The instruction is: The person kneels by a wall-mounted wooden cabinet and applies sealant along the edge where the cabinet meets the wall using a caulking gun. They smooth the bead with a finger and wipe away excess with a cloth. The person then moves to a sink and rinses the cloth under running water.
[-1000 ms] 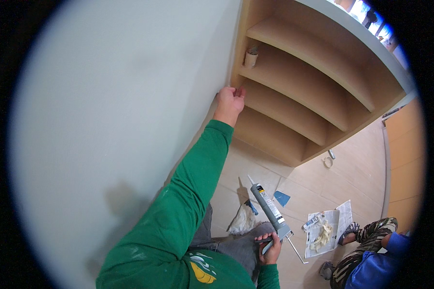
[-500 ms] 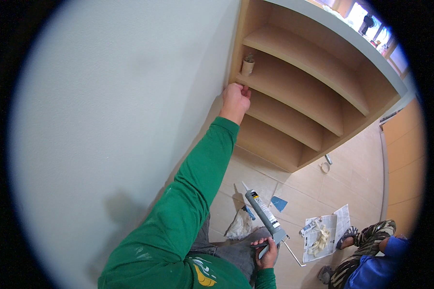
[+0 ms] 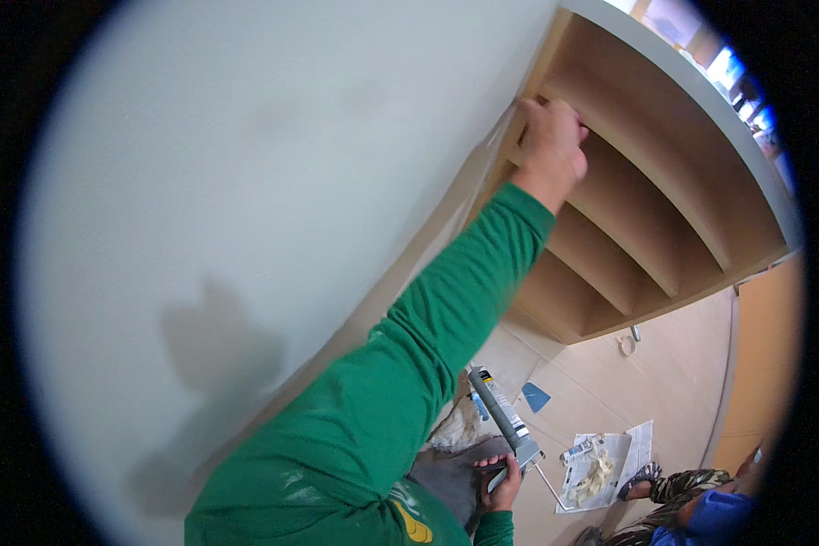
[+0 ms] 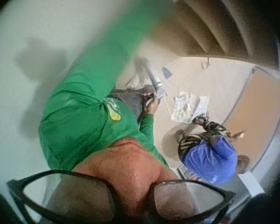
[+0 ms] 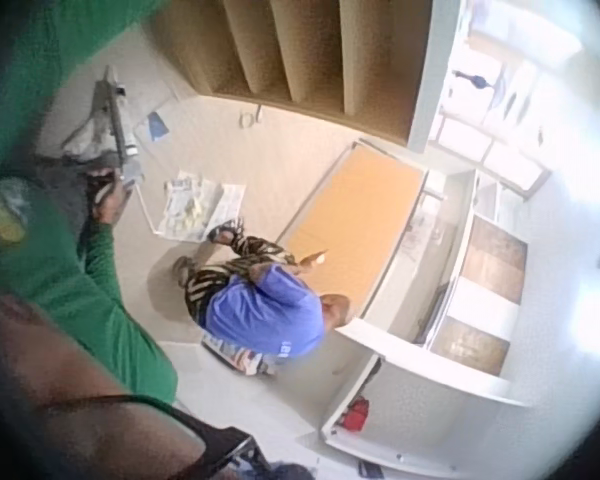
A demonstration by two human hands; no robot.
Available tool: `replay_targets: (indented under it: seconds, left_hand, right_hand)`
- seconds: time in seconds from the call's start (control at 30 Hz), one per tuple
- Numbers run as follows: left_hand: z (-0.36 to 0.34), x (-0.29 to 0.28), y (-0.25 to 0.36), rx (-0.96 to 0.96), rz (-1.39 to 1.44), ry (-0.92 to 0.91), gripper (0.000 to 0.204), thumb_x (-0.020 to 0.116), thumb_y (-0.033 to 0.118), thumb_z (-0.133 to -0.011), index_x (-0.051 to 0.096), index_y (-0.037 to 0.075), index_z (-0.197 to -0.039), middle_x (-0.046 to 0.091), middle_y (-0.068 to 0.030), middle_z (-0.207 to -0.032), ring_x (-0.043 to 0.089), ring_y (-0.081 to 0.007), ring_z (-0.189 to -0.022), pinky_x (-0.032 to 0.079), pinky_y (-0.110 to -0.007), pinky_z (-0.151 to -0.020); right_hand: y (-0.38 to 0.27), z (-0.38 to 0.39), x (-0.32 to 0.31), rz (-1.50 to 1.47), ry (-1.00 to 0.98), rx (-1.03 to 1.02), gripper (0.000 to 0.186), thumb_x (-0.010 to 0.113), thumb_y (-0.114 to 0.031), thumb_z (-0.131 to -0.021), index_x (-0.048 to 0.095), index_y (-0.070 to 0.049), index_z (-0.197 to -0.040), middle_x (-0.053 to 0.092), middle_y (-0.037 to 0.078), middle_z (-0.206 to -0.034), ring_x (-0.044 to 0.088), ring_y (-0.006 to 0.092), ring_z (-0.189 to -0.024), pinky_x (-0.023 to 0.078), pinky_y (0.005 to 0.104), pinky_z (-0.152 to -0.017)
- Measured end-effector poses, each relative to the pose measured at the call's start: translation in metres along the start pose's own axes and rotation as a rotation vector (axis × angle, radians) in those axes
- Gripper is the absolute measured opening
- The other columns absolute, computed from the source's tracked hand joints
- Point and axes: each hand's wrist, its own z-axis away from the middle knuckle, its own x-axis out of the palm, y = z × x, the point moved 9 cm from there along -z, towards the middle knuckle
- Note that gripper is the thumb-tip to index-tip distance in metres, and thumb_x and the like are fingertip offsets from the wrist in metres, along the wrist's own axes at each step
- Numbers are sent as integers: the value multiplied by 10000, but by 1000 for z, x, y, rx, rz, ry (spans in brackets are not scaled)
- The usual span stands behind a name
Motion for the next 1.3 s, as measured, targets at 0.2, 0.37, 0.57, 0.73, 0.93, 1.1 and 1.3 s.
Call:
replay_targets:
  seconds: [0.2, 0.37, 0.57, 0.73, 0.93, 1.1, 1.3]
  left_hand:
    - [55, -90, -77, -84, -1, 191, 815, 493, 17, -882, 99, 64, -1594, 589, -85, -1029, 596, -183, -844, 522, -312, -739]
    - [21, -225, -108, -148, -236, 417, 590, 481, 111, -954, 273, 56, -1504, 572, -75, -934, 584, -170, -809, 498, -319, -673]
    - [-8, -228, -110, -94, -272, 402, 375, 449, 140, -959, 438, 59, -1325, 561, -80, -845, 550, -182, -694, 461, -339, -573]
    - [-35, -234, -107, -213, -129, 383, 510, 439, 78, -920, 378, 120, -1424, 546, -63, -890, 547, -170, -727, 444, -323, -606]
    - [-24, -182, -94, -190, -34, 386, 183, 472, 54, -900, 543, 73, -1067, 578, -93, -900, 591, -213, -790, 460, -345, -609]
    - [-26, -108, -62, -79, -21, 283, 156, 506, 23, -884, 581, 50, -1019, 604, -100, -902, 610, -220, -780, 460, -345, -602]
    - [-38, -46, -37, -73, 28, 234, 213, 517, 43, -886, 558, 41, -1095, 619, -92, -896, 599, -195, -733, 465, -339, -619]
  right_hand:
    - [-11, 5, 9, 15, -5, -13, 219, 565, -276, -1014, 567, -66, -954, 604, 95, -798, 628, 284, -729, 531, 501, -754]
    - [-11, 6, 16, 4, -20, 17, 217, 563, -242, -1003, 576, -30, -958, 614, 113, -803, 651, 301, -720, 550, 500, -734]
    - [-8, -1, 8, 20, -13, -8, 208, 553, -232, -1007, 576, -29, -970, 621, 118, -805, 660, 303, -723, 556, 505, -724]
    - [-2, -2, 9, 40, -14, 21, 212, 577, -269, -1004, 571, -61, -961, 610, 102, -789, 640, 294, -733, 536, 508, -749]
    - [-8, 0, 8, 39, 3, 21, 201, 564, -253, -1007, 575, -55, -976, 618, 106, -795, 649, 296, -739, 544, 513, -745]
    - [-7, 0, 10, 31, -1, 43, 202, 557, -240, -1004, 579, -40, -994, 628, 110, -800, 660, 302, -731, 556, 507, -743]
    - [-6, -6, 9, 55, -38, 36, 201, 551, -233, -1003, 574, -34, -988, 628, 111, -802, 660, 302, -736, 558, 506, -733]
